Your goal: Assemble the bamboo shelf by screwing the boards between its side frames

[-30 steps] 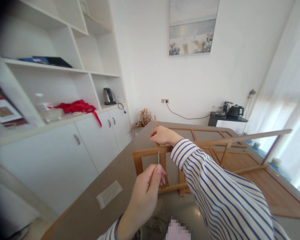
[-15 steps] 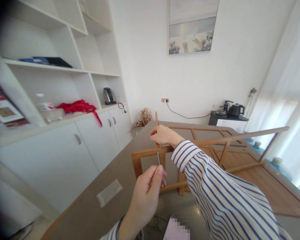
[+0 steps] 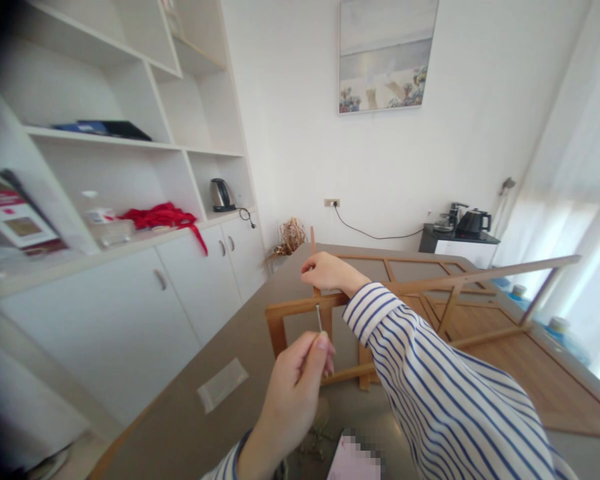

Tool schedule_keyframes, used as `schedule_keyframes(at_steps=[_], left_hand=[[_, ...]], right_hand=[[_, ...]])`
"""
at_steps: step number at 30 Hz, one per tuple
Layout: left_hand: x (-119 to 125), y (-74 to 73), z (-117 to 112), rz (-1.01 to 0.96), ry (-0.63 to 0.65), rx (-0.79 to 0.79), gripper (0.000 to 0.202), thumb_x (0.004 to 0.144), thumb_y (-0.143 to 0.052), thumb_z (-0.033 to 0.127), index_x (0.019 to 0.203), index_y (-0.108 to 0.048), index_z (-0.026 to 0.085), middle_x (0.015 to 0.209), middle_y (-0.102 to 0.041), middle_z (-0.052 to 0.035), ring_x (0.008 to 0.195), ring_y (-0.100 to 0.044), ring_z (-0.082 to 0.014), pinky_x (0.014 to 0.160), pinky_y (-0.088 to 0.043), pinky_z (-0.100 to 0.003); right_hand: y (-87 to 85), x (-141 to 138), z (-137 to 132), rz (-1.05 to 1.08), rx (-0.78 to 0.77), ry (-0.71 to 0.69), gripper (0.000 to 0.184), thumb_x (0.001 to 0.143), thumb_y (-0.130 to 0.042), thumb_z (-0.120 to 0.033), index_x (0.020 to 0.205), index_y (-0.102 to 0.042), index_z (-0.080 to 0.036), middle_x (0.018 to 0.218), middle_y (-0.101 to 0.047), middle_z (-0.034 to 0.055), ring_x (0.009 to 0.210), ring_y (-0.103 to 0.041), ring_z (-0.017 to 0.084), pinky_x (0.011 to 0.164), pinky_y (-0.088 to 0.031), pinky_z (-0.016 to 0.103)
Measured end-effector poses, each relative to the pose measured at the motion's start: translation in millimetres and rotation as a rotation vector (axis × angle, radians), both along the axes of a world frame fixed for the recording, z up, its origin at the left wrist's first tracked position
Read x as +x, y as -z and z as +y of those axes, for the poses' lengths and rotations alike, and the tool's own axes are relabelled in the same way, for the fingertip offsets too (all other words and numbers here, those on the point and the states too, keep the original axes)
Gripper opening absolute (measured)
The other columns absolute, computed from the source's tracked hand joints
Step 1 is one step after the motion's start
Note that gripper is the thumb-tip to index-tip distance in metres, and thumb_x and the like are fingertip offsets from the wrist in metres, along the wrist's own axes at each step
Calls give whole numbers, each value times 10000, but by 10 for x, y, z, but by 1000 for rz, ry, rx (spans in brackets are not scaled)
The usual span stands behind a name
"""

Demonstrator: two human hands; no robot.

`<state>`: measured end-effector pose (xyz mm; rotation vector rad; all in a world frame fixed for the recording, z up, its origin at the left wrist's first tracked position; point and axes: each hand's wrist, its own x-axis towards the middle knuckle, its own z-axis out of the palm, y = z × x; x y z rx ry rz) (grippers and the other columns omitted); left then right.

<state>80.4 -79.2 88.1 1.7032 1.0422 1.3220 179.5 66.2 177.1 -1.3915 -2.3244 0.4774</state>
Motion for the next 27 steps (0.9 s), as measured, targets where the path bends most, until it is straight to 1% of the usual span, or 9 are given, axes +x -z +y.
schedule_keyframes(at_steps=[4, 7, 13, 17, 20, 22, 25, 27], left_hand=[[10, -5, 26, -50, 26, -40, 357, 936, -411, 410, 712, -537, 163, 605, -487, 32, 591, -459, -93, 568, -332, -207], [8, -16, 36, -88, 42, -72, 375, 924, -427, 418, 668, -519, 159, 574, -465, 36, 557, -430, -87, 539, -316, -203], [-37, -43, 48, -147, 14, -118, 376, 876, -484, 418, 598, -473, 164, 498, -394, 54, 479, -360, -76, 470, -264, -201], [-83, -71, 64, -131, 4, -128, 354, 847, -515, 412, 602, -502, 158, 484, -396, 55, 468, -353, -76, 466, -266, -205], [-112, -105, 60, -66, -29, -115, 338, 839, -523, 403, 605, -509, 158, 494, -409, 52, 480, -364, -82, 474, -275, -210], [-118, -133, 50, 17, -79, -77, 332, 842, -519, 392, 601, -493, 165, 506, -416, 50, 487, -373, -84, 477, -275, -213], [-100, -186, 37, 217, -177, 28, 306, 853, -499, 336, 596, -472, 174, 523, -438, 46, 489, -391, -88, 487, -268, -221], [-77, -224, 32, 392, -256, 148, 268, 843, -499, 274, 595, -467, 176, 540, -459, 37, 504, -412, -98, 506, -267, -234]], right_hand=[[7, 6, 6, 2, 4, 5, 363, 731, -529, -243, 1029, -710, -140, 978, -719, 42, 872, -645, 174, 749, -459, 198], [12, 8, 20, 2, 15, 1, 339, 728, -537, -239, 1002, -717, -150, 986, -719, 39, 892, -639, 177, 758, -454, 196], [16, 10, 30, -2, 28, -13, 334, 722, -536, -234, 983, -726, -151, 967, -721, 37, 891, -640, 178, 757, -452, 191], [17, 16, 24, -6, 27, -13, 337, 729, -527, -237, 985, -726, -147, 927, -724, 35, 832, -644, 169, 718, -458, 193], [20, 18, 30, -7, 29, -14, 330, 730, -529, -236, 980, -727, -150, 925, -724, 36, 822, -643, 169, 718, -460, 199], [24, 17, 39, -7, 31, -16, 320, 728, -534, -235, 969, -728, -154, 941, -724, 37, 852, -642, 173, 739, -458, 198], [32, 15, 50, -9, 32, -20, 309, 731, -537, -238, 960, -728, -158, 968, -723, 38, 897, -638, 178, 775, -453, 196], [36, 13, 56, -12, 32, -22, 302, 734, -539, -238, 955, -727, -158, 979, -722, 40, 915, -638, 182, 790, -451, 197]])
